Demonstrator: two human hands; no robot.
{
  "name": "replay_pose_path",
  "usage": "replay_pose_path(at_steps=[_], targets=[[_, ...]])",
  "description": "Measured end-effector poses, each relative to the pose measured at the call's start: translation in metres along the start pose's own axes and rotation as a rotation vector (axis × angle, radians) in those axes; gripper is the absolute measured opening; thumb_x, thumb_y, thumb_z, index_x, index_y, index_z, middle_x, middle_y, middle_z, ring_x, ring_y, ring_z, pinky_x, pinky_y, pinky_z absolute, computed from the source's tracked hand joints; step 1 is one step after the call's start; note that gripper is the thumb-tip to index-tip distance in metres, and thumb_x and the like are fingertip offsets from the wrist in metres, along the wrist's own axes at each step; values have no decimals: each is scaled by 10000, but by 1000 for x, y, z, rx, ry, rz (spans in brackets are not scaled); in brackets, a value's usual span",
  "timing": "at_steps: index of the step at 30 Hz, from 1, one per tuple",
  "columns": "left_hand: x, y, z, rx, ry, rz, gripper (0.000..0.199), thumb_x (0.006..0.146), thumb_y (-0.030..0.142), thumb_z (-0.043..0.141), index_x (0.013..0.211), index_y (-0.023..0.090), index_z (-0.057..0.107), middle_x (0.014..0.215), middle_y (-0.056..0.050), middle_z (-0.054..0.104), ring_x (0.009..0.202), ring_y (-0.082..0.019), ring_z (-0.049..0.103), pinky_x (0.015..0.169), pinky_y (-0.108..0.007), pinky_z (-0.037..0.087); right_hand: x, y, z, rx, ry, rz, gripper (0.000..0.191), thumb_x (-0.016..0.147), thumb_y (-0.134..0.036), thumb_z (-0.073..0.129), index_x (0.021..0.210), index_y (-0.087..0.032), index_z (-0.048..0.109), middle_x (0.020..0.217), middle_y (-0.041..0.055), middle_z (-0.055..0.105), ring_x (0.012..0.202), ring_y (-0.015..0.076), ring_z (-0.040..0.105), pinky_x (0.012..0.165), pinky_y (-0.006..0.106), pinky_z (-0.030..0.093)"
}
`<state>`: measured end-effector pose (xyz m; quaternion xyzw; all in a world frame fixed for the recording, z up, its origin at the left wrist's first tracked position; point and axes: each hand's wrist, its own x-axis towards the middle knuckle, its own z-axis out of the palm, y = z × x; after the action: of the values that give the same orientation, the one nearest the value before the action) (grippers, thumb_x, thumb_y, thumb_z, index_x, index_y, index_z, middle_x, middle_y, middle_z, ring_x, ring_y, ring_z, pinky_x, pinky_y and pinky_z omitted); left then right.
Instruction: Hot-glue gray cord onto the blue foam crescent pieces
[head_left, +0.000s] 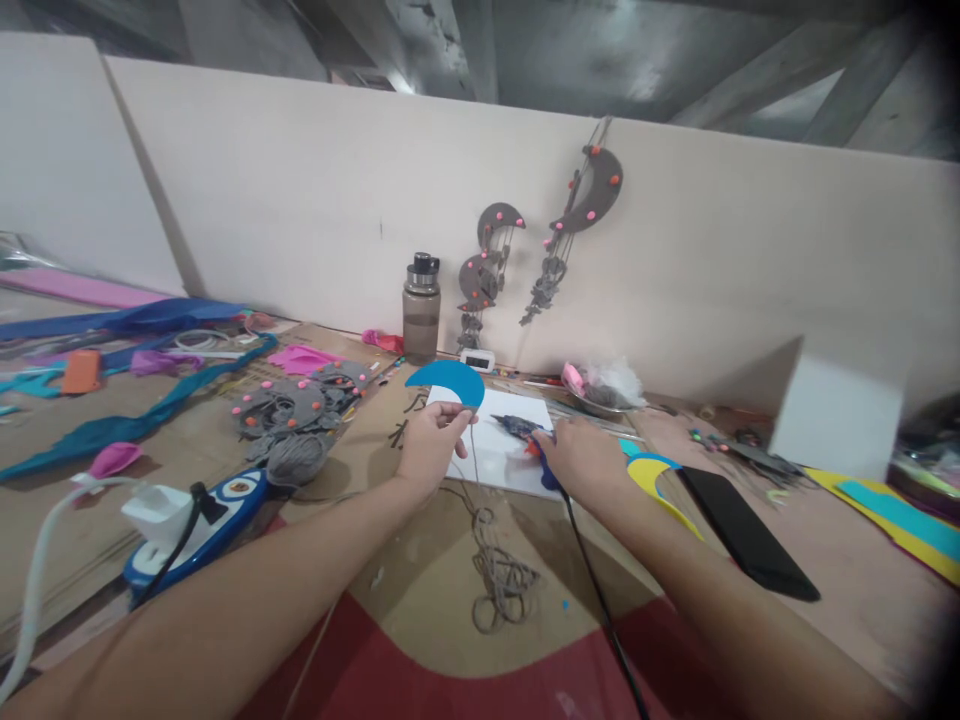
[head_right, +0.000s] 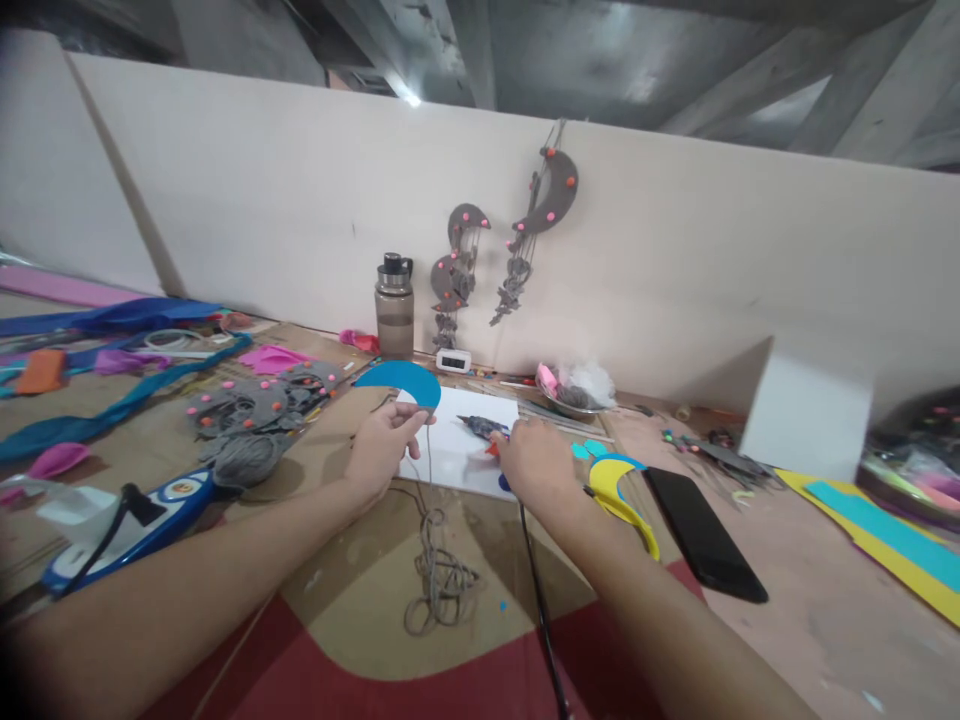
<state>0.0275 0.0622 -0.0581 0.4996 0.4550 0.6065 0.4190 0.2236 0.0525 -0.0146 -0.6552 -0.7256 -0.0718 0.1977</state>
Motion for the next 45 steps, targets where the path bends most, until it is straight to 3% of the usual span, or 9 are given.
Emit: replay_pose_path(at_steps=[2,4,8,11,16,21,32,38,45], targets=[[-2,1,1,35,-8,41,273,736,384,595,846,136,577,865,-70,683,374,-46,490,386,-201,345,-6,-12,-1,115,119,-98,212,806,-360,496,723,-167,524,827,149,598,851,262,554,730,380,399],[-4,3,1,62,-5,68,271,726,389,599,827,139,575,815,-58,678,394,-58,495,415,-208,377,-11,-30,3,406,127,-140,170,798,-342,500,841,-178,496,874,102,579,850,221,546,750,361,411],[-4,5,0,141,62,117,266,712,403,602,797,151,596,692,-22,643,465,-89,518,452,-210,392,-14,-70,18,1077,-158,144,460,682,-361,634,1040,-215,384,990,54,554,800,158,586,692,308,462],[-3,5,-3,184,101,136,269,702,404,611,799,153,623,719,-26,646,531,-103,531,498,-217,405,-14,-83,26,1363,-280,262,440,693,-367,617,1027,-234,364,764,-39,542,562,102,540,568,269,456],[-3,2,-2,94,78,62,285,695,414,625,819,157,628,520,27,548,447,-88,454,451,-199,347,-12,-73,30,1324,-160,204,220,716,-375,576,826,-200,499,639,-59,464,469,64,390,417,191,327],[-5,4,1,-11,22,-27,267,674,398,654,790,158,631,466,43,508,386,-64,378,406,-191,274,-8,-62,30,1234,10,141,183,731,-353,557,806,-186,541,647,-35,488,508,81,393,456,208,330],[-10,7,5,-113,-75,-75,254,694,374,648,798,147,603,477,56,489,376,-40,322,392,-188,225,-3,-54,31,1084,91,103,173,751,-355,539,761,-193,598,584,-44,442,536,100,362,511,230,301],[-13,10,6,-164,-89,-87,269,684,378,666,802,146,598,472,61,474,386,-40,324,384,-183,206,-1,-53,36,1143,91,145,191,720,-363,560,728,-185,629,592,-36,506,528,95,358,517,234,295],[-12,9,6,-340,-192,-158,270,684,365,676,825,151,590,518,46,503,382,-33,301,365,-174,172,-1,-54,37,1371,-52,217,196,690,-372,584,715,-179,601,616,-40,553,430,55,274,426,221,221]])
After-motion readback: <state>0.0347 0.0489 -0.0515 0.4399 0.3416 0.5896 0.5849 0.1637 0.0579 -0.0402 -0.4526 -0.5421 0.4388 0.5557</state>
